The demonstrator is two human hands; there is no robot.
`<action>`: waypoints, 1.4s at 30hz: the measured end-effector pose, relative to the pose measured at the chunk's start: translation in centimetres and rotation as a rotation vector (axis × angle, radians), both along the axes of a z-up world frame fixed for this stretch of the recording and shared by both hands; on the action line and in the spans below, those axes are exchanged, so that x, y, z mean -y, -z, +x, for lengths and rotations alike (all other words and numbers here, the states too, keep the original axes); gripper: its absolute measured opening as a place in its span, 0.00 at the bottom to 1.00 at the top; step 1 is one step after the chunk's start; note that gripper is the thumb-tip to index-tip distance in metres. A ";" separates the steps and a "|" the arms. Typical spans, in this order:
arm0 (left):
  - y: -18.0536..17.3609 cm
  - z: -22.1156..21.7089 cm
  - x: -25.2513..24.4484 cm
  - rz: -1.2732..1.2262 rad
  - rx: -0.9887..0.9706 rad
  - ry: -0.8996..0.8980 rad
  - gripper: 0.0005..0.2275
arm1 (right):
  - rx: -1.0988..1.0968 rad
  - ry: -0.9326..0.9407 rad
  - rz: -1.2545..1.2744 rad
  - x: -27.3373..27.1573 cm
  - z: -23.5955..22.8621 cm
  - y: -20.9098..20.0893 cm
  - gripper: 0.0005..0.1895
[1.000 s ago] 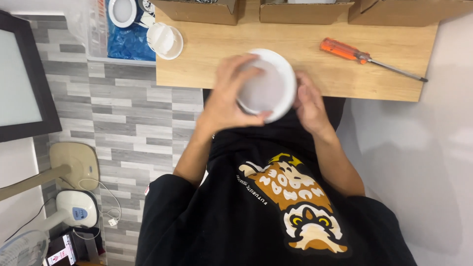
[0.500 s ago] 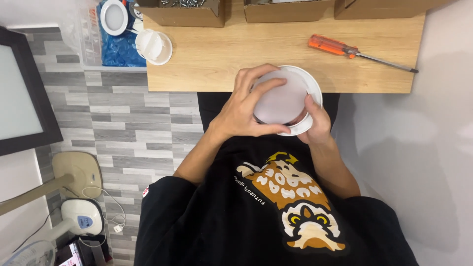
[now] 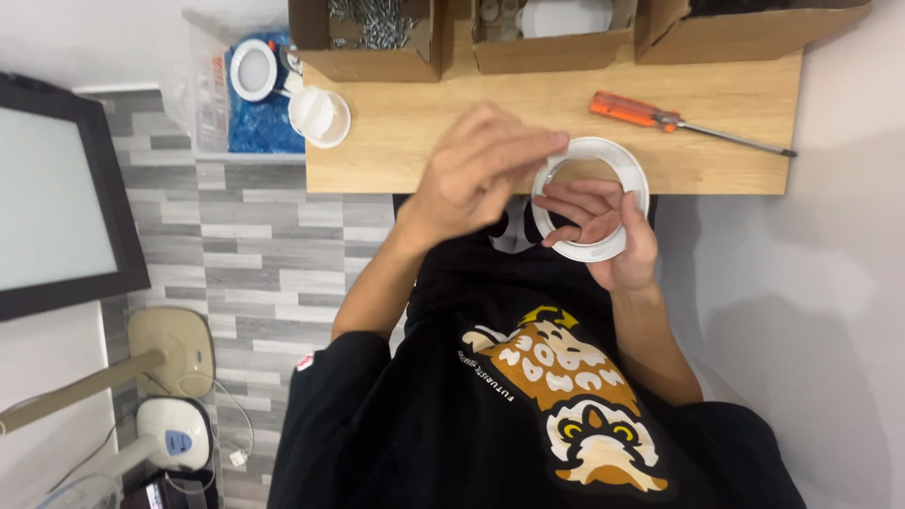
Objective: Assembling LED downlight fixtures by screwing the LED board into the housing.
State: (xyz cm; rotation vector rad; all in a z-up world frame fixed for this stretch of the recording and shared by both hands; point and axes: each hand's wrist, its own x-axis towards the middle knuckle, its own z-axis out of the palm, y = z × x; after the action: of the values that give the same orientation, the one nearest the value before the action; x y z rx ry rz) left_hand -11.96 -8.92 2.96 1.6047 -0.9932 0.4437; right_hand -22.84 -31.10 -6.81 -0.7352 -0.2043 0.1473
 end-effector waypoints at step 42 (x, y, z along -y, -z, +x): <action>3.9 -3.9 -1.2 -0.348 -0.838 0.265 0.22 | 0.188 0.265 -0.714 2.5 2.6 -2.9 0.23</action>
State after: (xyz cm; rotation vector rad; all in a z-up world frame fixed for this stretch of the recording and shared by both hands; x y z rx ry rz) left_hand -15.88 -7.75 -0.89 1.1420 -0.4340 -0.2325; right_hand -20.26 -33.57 -3.92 -1.4810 -0.2323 -0.1124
